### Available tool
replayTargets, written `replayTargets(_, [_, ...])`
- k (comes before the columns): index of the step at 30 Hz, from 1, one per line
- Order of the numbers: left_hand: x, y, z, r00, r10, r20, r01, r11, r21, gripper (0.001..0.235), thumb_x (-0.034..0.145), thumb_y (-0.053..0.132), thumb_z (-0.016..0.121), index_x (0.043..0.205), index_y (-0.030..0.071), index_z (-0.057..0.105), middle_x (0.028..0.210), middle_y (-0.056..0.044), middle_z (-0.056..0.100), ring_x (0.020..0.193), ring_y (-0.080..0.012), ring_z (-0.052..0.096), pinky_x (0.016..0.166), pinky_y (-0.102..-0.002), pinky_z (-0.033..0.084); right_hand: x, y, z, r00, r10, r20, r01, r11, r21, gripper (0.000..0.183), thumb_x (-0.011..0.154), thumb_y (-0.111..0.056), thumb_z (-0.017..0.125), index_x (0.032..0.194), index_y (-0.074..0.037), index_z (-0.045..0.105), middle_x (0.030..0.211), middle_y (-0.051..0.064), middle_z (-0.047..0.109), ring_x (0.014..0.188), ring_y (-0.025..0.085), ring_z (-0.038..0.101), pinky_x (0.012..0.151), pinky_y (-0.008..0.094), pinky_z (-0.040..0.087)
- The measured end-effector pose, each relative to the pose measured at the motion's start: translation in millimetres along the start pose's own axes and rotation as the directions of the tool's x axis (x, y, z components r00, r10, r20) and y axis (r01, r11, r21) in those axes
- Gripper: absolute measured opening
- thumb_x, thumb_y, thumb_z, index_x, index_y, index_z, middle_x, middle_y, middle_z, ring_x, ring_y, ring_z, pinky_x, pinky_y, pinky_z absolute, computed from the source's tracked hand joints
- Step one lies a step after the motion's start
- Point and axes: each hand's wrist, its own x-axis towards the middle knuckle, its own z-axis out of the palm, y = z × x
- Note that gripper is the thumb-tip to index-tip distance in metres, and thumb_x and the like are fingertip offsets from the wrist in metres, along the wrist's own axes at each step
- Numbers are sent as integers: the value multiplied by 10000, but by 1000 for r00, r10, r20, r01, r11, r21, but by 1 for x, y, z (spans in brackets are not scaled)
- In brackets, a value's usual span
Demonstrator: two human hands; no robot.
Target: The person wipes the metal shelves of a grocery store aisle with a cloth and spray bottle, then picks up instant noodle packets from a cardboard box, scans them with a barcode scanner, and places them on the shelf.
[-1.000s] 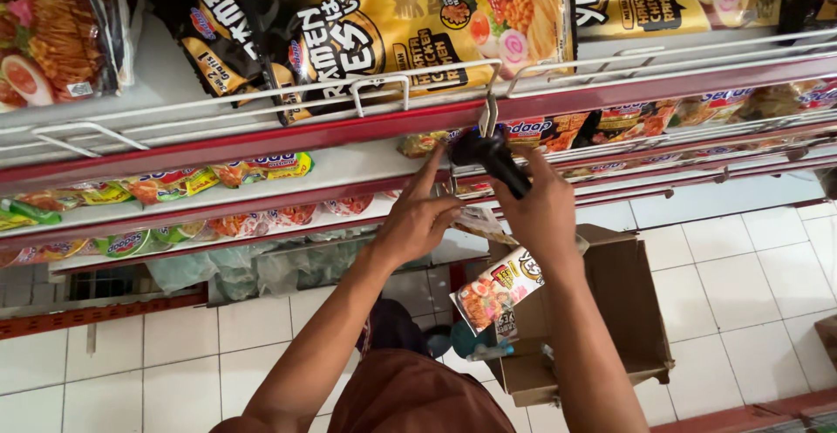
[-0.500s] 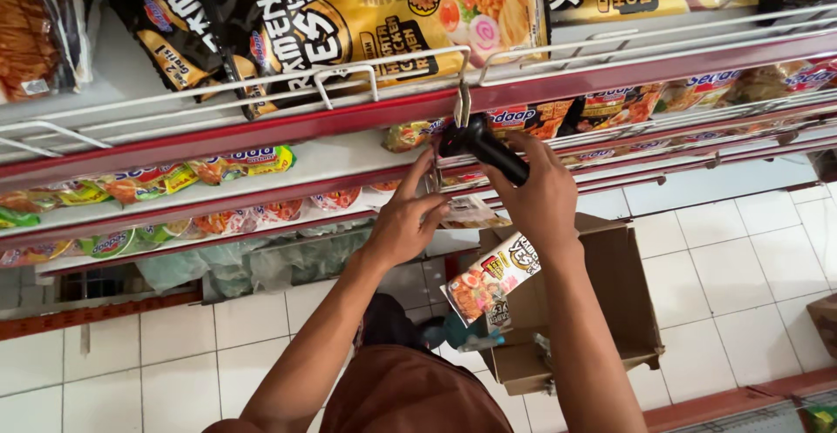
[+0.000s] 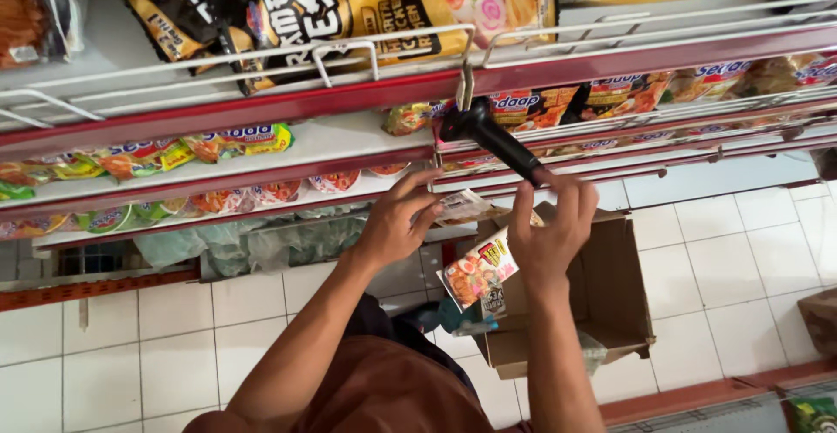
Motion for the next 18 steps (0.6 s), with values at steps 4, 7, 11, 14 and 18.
replayTargets(4, [-8, 4, -16, 991, -133, 28, 134, 990, -42, 184, 1007, 158, 678, 1050, -12, 735, 1092, -140, 719, 915, -312, 720, 788, -405, 566, -30, -18, -1, 944, 293, 153, -312, 942, 121, 131, 971, -111, 752, 1061, -29, 704, 777, 105, 603, 668, 208, 571, 657, 360, 466])
replayTargets(7, [-17, 9, -30, 969, -247, 6, 247, 968, 40, 165, 1005, 205, 707, 996, 48, 755, 959, -96, 735, 776, -270, 723, 688, -384, 555, -36, -44, 8, 848, 394, 355, -514, 776, 365, 203, 981, -142, 700, 1133, -30, 626, 865, 83, 689, 697, 149, 643, 671, 285, 524])
replayTargets(11, [-40, 33, -46, 963, 162, -215, -145, 985, 90, 76, 996, 179, 713, 976, 109, 689, 1273, -103, 703, 968, -251, 736, 817, -331, 599, -33, -83, 12, 797, 208, 566, -597, 404, 693, 419, 942, -122, 598, 1344, -62, 496, 1170, 33, 696, 1012, 101, 707, 826, 231, 597])
replayTargets(14, [-57, 43, -63, 968, 148, -202, -112, 977, 179, 346, 946, 173, 732, 1272, 57, 719, 1313, -89, 649, 1078, -290, 689, 894, -378, 585, -42, -108, 19, 764, 209, 610, -625, 471, 622, 501, 944, -108, 643, 1410, 2, 496, 1186, 55, 678, 1036, 118, 667, 852, 256, 568])
replayTargets(18, [-77, 30, -107, 982, 110, -154, -94, 990, 109, 407, 967, 272, 744, 1338, 121, 674, 1400, -91, 590, 1214, -282, 631, 1056, -425, 534, -47, -126, 44, 806, 262, 530, -544, 681, 491, 286, 1108, -110, 641, 1341, 55, 663, 1028, 102, 683, 980, 147, 621, 873, 301, 529])
